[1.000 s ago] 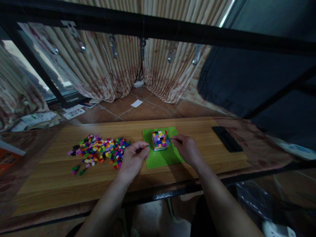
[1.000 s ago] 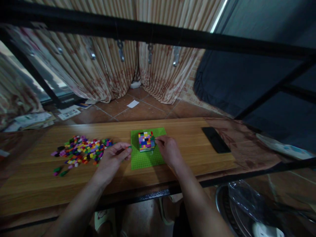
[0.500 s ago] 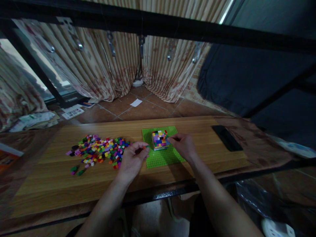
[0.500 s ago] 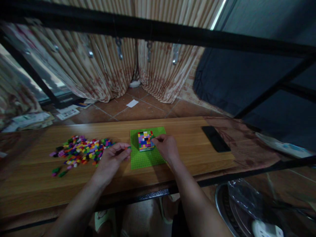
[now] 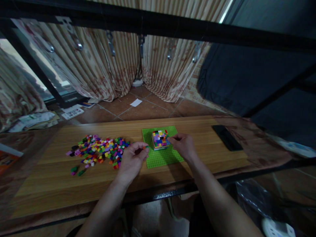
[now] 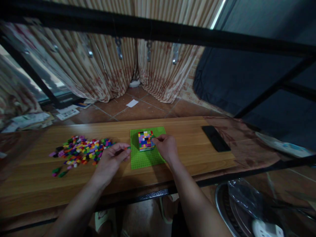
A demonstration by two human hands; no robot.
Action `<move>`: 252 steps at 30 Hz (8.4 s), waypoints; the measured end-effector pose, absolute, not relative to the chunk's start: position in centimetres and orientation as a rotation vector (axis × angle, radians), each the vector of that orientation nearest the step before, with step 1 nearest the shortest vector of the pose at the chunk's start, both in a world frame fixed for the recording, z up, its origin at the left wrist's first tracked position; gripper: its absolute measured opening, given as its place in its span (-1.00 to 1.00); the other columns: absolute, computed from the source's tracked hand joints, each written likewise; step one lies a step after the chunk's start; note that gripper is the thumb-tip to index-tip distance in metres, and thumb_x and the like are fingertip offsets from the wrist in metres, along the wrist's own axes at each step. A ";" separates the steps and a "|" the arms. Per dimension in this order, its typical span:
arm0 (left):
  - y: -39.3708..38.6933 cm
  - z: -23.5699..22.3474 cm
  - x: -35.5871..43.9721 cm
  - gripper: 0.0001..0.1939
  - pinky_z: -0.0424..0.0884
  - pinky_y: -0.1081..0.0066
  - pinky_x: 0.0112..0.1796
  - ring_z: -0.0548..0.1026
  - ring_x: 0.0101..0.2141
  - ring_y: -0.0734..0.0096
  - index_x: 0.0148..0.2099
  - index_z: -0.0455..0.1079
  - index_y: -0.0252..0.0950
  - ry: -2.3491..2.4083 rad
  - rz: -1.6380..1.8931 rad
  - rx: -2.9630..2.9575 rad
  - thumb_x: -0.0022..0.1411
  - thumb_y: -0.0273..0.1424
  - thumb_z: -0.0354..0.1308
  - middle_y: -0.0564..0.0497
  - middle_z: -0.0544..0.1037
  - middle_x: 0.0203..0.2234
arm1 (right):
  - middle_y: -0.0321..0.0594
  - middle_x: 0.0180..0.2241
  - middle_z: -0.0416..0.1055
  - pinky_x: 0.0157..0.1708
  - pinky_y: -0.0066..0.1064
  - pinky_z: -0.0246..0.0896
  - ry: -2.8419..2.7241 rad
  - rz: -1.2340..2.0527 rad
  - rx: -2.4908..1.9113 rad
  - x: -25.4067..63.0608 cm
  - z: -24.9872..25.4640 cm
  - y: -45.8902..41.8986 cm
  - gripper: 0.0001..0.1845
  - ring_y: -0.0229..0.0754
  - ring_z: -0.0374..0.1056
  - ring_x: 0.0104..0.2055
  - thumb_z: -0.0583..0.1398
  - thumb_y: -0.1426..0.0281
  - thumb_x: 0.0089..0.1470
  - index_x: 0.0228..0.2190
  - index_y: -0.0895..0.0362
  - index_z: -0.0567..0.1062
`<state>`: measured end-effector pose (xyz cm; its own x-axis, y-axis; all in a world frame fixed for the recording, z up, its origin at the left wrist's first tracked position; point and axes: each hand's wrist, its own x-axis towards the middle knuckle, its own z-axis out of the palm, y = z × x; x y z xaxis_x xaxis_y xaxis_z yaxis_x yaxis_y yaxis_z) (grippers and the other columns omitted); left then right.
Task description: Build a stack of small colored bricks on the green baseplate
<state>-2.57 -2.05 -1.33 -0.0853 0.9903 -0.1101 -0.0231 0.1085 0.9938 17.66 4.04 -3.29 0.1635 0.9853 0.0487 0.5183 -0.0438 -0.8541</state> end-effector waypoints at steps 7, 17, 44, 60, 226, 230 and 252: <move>-2.0 -1.2 -2.6 -0.80 0.29 0.51 -0.47 0.36 -0.54 0.53 -0.35 0.45 -0.32 1.318 1.192 1.072 -0.02 -0.30 0.24 0.12 0.45 -0.59 | -0.25 -0.66 0.43 -0.61 -0.44 0.05 -1.480 0.749 -1.658 18.1 -3.4 4.0 -0.66 -0.26 0.26 -0.62 0.23 0.12 -0.13 -0.57 0.16 0.56; -2.0 -1.8 -2.7 -0.82 0.30 0.50 -0.45 0.37 -0.52 0.52 -0.35 0.45 -0.32 1.306 1.185 1.101 0.01 -0.31 0.23 0.10 0.46 -0.58 | -0.23 -0.61 0.48 -0.54 -0.44 0.05 -1.617 0.489 -1.687 17.1 -2.4 3.4 -0.74 -0.24 0.33 -0.56 0.23 0.23 -0.09 -0.59 0.15 0.56; -1.9 -1.8 -2.1 -0.78 0.34 0.52 -0.48 0.40 -0.54 0.55 -0.30 0.51 -0.32 1.226 1.194 1.005 -0.01 -0.31 0.28 0.09 0.51 -0.53 | -0.35 -0.65 0.37 -0.55 -0.47 0.15 -1.361 0.977 -1.321 17.5 -1.4 2.9 -0.68 -0.32 0.24 -0.59 0.29 0.12 -0.14 -0.57 0.14 0.50; -2.1 -1.5 -2.0 -0.77 0.42 0.49 -0.40 0.47 -0.50 0.52 -0.34 0.48 -0.31 1.084 1.246 1.016 -0.07 -0.33 0.37 0.07 0.56 -0.51 | -0.33 -0.53 0.43 -0.43 -0.46 0.20 -1.548 1.239 -1.100 13.7 -1.3 -0.1 -0.75 -0.31 0.28 -0.48 0.29 0.18 -0.03 -0.44 0.12 0.57; -1.1 -2.8 1.4 -0.59 0.28 0.48 -0.51 0.40 -0.57 0.45 0.03 0.44 -0.24 1.272 1.083 1.213 0.09 -0.36 0.16 0.07 0.53 -0.55 | -0.15 -0.26 0.46 -0.17 -0.31 0.36 -2.096 0.088 -1.256 17.7 -3.0 3.2 -0.71 -0.13 0.40 -0.20 0.05 0.40 0.22 -0.32 0.04 0.58; -1.2 -2.7 1.6 -0.52 0.23 0.47 -0.53 0.36 -0.61 0.46 0.11 0.38 -0.25 1.271 1.020 1.291 0.10 -0.38 0.13 0.07 0.52 -0.56 | -0.13 -0.25 0.45 -0.19 -0.35 0.35 -2.123 0.069 -1.240 17.5 -2.9 3.2 -0.72 -0.14 0.40 -0.20 0.05 0.45 0.21 -0.34 0.07 0.57; -1.1 -3.8 1.7 -0.47 0.33 0.43 -0.40 0.47 -0.47 0.38 0.21 0.27 -0.28 1.266 0.962 1.399 0.18 -0.39 0.07 0.02 0.55 -0.48 | -0.11 -0.20 0.49 -0.14 -0.30 0.35 -1.940 0.235 -1.293 17.3 -3.0 2.7 -0.75 -0.14 0.43 -0.20 0.11 0.39 0.17 -0.20 0.10 0.57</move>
